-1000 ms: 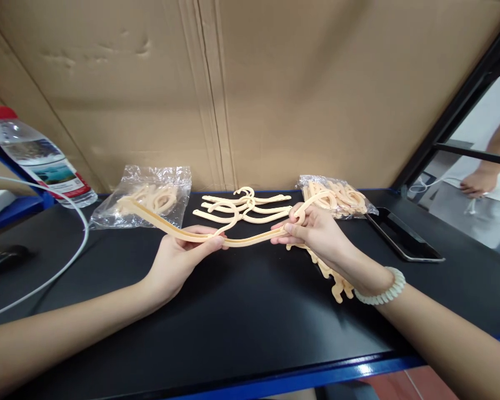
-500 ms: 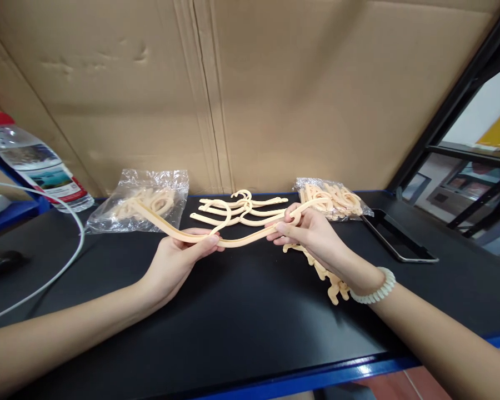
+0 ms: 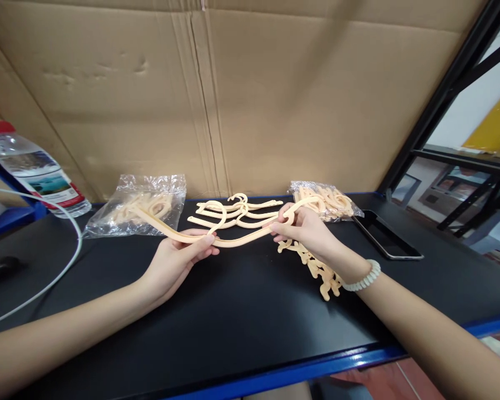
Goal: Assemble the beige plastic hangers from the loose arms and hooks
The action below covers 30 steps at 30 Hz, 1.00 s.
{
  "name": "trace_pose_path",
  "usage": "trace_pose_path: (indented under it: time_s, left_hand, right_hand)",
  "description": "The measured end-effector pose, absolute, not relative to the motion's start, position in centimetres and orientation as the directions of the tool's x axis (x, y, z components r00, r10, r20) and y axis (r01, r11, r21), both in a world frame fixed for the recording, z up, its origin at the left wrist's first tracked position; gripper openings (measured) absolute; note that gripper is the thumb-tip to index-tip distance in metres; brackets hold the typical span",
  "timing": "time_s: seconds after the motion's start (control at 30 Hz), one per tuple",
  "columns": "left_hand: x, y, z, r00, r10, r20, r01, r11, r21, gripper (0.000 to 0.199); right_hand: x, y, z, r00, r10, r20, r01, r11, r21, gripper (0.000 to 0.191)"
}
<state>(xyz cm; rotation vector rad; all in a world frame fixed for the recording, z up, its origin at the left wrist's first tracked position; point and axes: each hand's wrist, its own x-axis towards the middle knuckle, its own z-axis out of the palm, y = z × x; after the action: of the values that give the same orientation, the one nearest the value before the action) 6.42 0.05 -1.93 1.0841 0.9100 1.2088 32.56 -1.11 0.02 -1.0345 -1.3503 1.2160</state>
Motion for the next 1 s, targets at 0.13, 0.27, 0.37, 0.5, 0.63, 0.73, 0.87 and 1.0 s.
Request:
trace_pose_path:
  time_s: [0.13, 0.27, 0.37, 0.5, 0.63, 0.73, 0.87, 1.0]
  left_hand:
    - [6.4, 0.0, -1.9, 0.140, 0.990, 0.003, -0.282, 0.037, 0.959, 0.024]
    - [6.4, 0.0, -1.7, 0.153, 0.988, 0.000, -0.285, 0.044, 0.958, 0.025]
    - [6.4, -0.1, -1.4, 0.147, 0.989, -0.022, -0.312, 0.068, 0.948, 0.024]
    - [6.2, -0.1, -0.9, 0.128, 0.992, -0.009, -0.347, 0.054, 0.936, 0.020]
    - [6.0, -0.2, -0.2, 0.122, 0.991, 0.049, -0.362, -0.001, 0.932, 0.018]
    - [5.8, -0.4, 0.4, 0.123, 0.989, 0.082, -0.362, -0.032, 0.932, 0.021]
    - [5.7, -0.9, 0.9, 0.144, 0.984, 0.104, -0.344, -0.048, 0.938, 0.022]
    - [5.7, -1.2, 1.1, 0.152, 0.981, 0.118, -0.340, -0.060, 0.938, 0.022]
  right_hand:
    - [34.0, -0.3, -0.1, -0.093, 0.990, 0.107, -0.078, 0.100, -0.992, 0.026]
    - [35.2, 0.5, 0.1, -0.087, 0.984, 0.153, -0.133, 0.141, -0.981, 0.023]
    - [35.7, 0.7, 0.3, -0.021, 0.976, 0.215, -0.084, 0.213, -0.973, 0.025]
    - [35.7, 0.9, 0.0, 0.030, 0.969, 0.245, 0.016, 0.245, -0.969, 0.034]
    - [35.8, 0.8, 0.0, 0.098, 0.960, 0.261, 0.203, 0.237, -0.950, 0.043]
    - [36.0, -0.2, 0.4, 0.132, 0.937, 0.324, 0.397, 0.249, -0.883, 0.042]
    - [35.5, -3.0, 0.0, -0.048, 0.908, 0.417, 0.656, 0.343, -0.672, 0.034]
    - [34.7, -5.3, -1.7, -0.359, 0.877, 0.318, 0.887, 0.427, -0.176, 0.053]
